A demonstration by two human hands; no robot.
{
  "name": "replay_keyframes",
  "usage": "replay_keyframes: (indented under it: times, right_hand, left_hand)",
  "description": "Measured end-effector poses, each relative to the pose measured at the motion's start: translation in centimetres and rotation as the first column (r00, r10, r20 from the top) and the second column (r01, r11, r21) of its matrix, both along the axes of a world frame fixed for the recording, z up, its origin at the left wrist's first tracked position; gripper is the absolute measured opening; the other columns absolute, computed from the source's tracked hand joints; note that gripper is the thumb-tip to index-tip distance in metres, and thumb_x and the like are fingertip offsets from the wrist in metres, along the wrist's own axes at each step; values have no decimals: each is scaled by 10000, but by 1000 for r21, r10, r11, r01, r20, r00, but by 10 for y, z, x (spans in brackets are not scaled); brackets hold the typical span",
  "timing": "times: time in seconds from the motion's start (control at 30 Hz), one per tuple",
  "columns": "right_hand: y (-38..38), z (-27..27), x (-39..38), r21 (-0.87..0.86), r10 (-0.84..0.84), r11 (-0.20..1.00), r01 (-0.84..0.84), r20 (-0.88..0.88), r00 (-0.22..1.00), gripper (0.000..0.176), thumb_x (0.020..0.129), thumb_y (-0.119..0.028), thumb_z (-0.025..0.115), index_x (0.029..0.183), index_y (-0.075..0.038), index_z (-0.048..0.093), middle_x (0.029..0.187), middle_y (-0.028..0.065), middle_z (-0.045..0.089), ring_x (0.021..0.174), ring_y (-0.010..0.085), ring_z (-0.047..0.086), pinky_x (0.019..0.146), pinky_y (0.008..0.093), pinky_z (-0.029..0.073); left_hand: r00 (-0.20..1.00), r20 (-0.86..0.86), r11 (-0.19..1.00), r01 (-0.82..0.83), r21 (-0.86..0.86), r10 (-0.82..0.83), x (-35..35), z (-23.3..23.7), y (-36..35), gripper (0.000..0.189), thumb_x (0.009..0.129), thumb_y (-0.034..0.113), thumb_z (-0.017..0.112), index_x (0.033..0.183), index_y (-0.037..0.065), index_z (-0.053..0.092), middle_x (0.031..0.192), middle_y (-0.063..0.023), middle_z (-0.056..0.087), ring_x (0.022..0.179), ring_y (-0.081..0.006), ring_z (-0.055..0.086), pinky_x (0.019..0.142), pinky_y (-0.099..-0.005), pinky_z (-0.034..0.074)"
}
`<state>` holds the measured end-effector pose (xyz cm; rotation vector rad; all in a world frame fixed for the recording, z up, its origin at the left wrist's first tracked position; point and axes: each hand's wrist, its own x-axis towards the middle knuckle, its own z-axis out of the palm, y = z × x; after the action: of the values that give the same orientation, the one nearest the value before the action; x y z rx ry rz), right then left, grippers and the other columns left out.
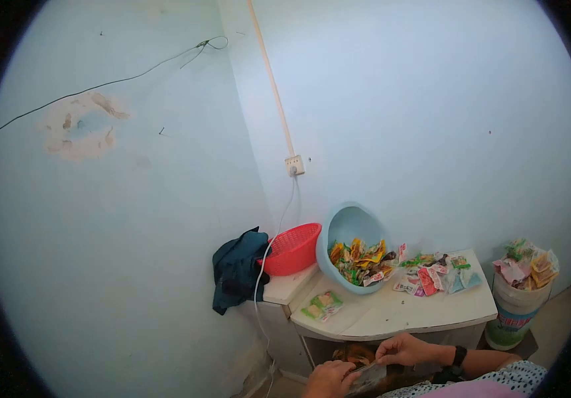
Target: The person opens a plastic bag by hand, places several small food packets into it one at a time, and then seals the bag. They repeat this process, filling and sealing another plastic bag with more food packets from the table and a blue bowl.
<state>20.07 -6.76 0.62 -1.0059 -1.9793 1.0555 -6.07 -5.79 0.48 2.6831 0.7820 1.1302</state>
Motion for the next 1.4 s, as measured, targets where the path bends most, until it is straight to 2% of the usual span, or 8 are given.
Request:
replay_keyframes:
  times: [0.2,0.47,0.67,0.8,0.9,1.1,1.2,1.4]
  right_hand:
    - [-5,2,4,3,-49,999,48,65,997,207,904,-235,686,972,-39,691,899,6,699,848,79,607,795,262,485]
    - [-13,2,-2,24,17,1000,-16,-14,1000,172,900,-180,693,998,-40,704,853,-16,682,803,35,573,723,217,474]
    - [-8,0,-5,121,32,992,-39,61,998,161,899,-174,694,997,-48,713,865,-10,688,810,44,579,729,228,479]
    - [-7,3,-7,46,43,998,-47,81,996,172,899,-184,693,998,-44,708,874,-3,693,810,54,588,733,231,481]
    - [-7,3,-10,68,72,995,-76,62,995,188,900,-204,694,992,-41,702,876,2,695,807,59,590,729,232,481]
    - [-6,4,-11,79,54,995,-66,151,987,173,914,-198,675,990,-44,695,879,5,695,811,65,594,738,242,486]
    - [-9,7,-13,79,17,996,-29,148,989,162,915,-189,670,992,-49,697,879,8,696,813,67,595,745,250,489]
    - [-6,4,-11,121,53,990,-68,126,991,179,899,-196,683,999,-49,700,897,36,697,827,109,620,758,279,501]
  left_hand:
    - [997,78,995,32,-91,-25,11,-7,-4,161,843,157,626,811,2,657,790,-172,643,766,-358,621,696,-461,483]
    - [999,44,996,28,-81,-25,7,-18,4,136,821,128,633,802,-6,648,770,-173,636,752,-338,631,692,-444,497]
    - [999,6,997,45,-57,-45,9,-43,20,110,808,126,640,797,17,633,761,-159,624,738,-331,625,665,-425,494]
    - [998,-21,999,51,-16,-51,9,-54,30,103,819,128,632,795,30,612,741,-148,606,708,-316,613,632,-415,477]
    - [996,-49,979,62,-193,-73,8,-56,23,118,834,146,628,800,35,608,727,-130,596,680,-288,595,609,-400,462]
    - [988,-154,973,-66,-222,32,14,-55,24,144,840,150,632,760,31,622,715,-131,601,660,-283,592,598,-405,460]
    - [1000,19,993,22,-119,-20,11,-30,6,159,842,141,625,751,12,637,715,-149,621,658,-310,610,606,-423,472]
    - [985,139,994,89,68,-98,11,-28,5,172,829,138,630,755,-17,634,710,-162,630,656,-345,614,606,-448,476]
